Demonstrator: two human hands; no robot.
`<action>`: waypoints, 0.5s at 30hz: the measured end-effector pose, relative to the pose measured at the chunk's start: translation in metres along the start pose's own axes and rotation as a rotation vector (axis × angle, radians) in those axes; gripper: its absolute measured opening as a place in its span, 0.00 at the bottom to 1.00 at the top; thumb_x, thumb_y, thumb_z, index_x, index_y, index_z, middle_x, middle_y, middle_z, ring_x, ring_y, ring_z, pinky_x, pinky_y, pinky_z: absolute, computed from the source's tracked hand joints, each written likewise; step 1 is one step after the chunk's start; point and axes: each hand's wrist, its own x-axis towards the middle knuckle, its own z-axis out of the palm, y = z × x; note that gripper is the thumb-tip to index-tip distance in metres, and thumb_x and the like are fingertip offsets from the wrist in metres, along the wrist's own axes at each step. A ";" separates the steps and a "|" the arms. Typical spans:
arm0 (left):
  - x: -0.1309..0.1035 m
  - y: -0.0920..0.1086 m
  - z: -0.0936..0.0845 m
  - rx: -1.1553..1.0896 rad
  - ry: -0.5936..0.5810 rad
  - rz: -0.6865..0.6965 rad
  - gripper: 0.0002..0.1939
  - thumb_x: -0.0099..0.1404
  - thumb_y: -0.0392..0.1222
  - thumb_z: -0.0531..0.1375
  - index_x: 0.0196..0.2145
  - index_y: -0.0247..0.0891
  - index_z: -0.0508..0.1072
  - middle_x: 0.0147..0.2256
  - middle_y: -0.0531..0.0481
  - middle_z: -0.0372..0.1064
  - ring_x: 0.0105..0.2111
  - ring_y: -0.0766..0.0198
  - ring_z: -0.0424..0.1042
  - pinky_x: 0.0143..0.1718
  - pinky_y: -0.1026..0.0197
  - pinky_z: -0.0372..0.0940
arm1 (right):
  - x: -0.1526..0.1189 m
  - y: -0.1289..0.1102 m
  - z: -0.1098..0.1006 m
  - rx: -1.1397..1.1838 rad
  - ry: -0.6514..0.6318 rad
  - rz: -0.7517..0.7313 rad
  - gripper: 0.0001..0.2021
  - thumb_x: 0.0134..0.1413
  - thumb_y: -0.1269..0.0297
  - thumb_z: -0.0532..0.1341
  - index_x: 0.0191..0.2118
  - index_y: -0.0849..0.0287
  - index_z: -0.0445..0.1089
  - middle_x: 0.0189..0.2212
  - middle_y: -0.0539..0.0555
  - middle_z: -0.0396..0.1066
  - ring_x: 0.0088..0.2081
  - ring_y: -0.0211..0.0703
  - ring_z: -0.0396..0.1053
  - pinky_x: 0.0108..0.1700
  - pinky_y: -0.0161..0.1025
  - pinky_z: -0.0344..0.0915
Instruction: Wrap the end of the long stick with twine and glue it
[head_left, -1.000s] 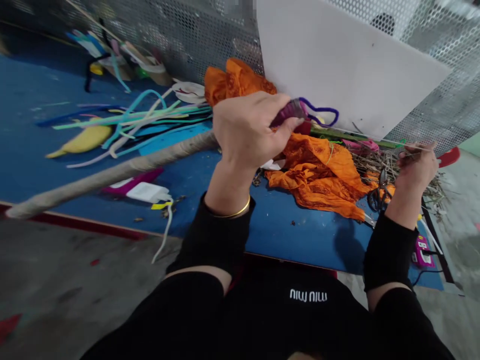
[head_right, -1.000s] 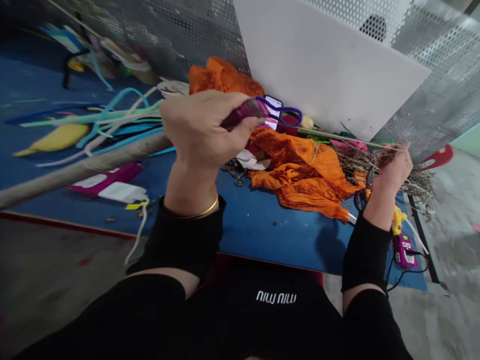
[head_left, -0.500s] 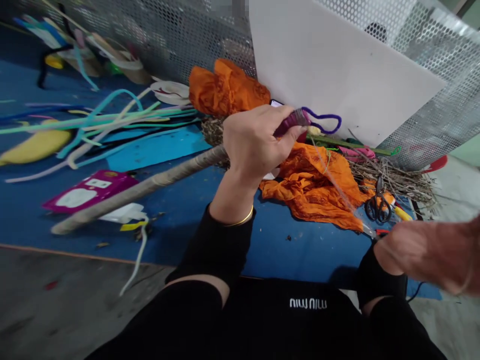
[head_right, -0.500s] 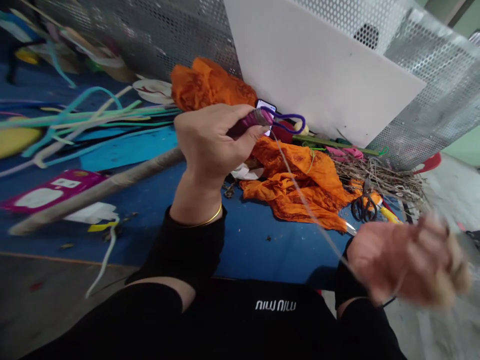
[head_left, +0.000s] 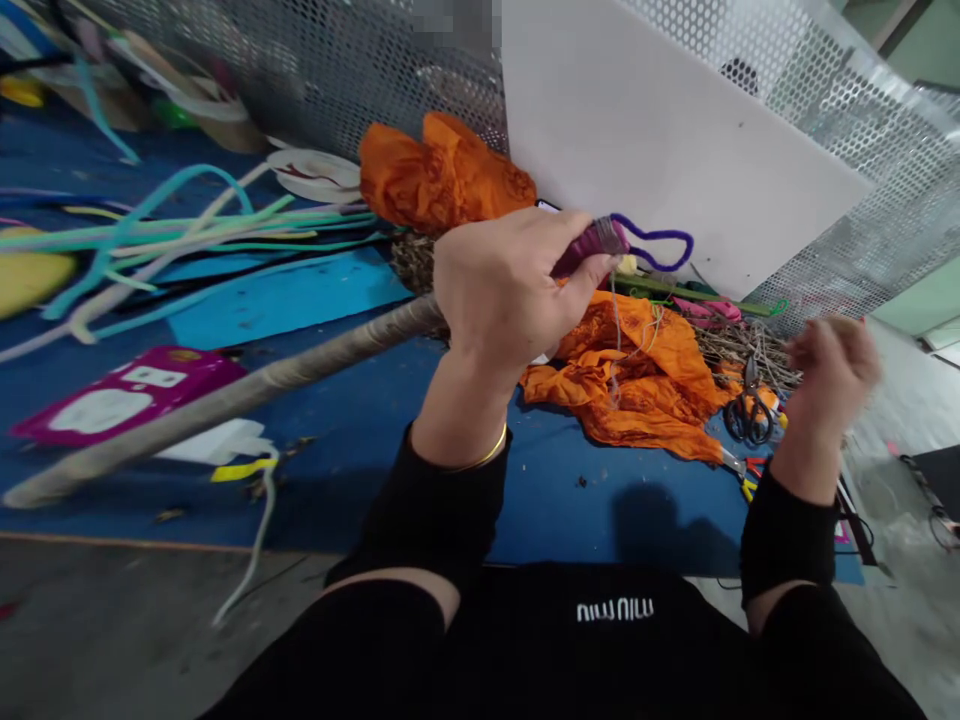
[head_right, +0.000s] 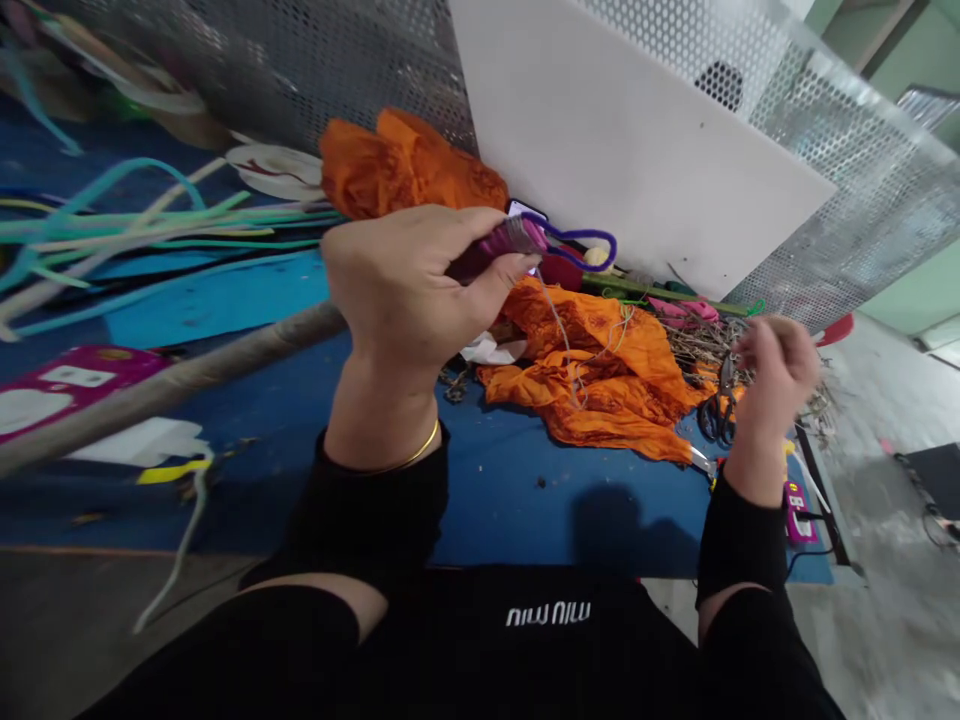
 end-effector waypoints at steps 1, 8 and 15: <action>-0.001 0.001 0.001 -0.027 -0.007 0.007 0.18 0.71 0.57 0.59 0.43 0.42 0.81 0.34 0.45 0.77 0.38 0.50 0.77 0.37 0.51 0.68 | 0.010 0.015 0.020 -0.104 -0.153 0.062 0.10 0.50 0.53 0.66 0.31 0.54 0.74 0.22 0.48 0.69 0.24 0.40 0.67 0.26 0.37 0.60; -0.006 0.008 0.002 -0.096 -0.033 0.025 0.17 0.74 0.56 0.57 0.45 0.44 0.80 0.34 0.47 0.77 0.40 0.54 0.78 0.39 0.54 0.69 | 0.055 0.102 0.144 -1.020 -0.651 0.194 0.14 0.61 0.56 0.63 0.41 0.61 0.81 0.43 0.63 0.82 0.48 0.54 0.78 0.47 0.42 0.69; -0.008 0.009 0.002 0.006 0.065 0.105 0.17 0.73 0.54 0.58 0.45 0.41 0.82 0.33 0.48 0.79 0.34 0.56 0.78 0.33 0.55 0.66 | 0.055 0.137 0.191 -1.120 -0.678 0.274 0.20 0.61 0.61 0.67 0.51 0.73 0.77 0.52 0.76 0.76 0.57 0.63 0.75 0.56 0.51 0.70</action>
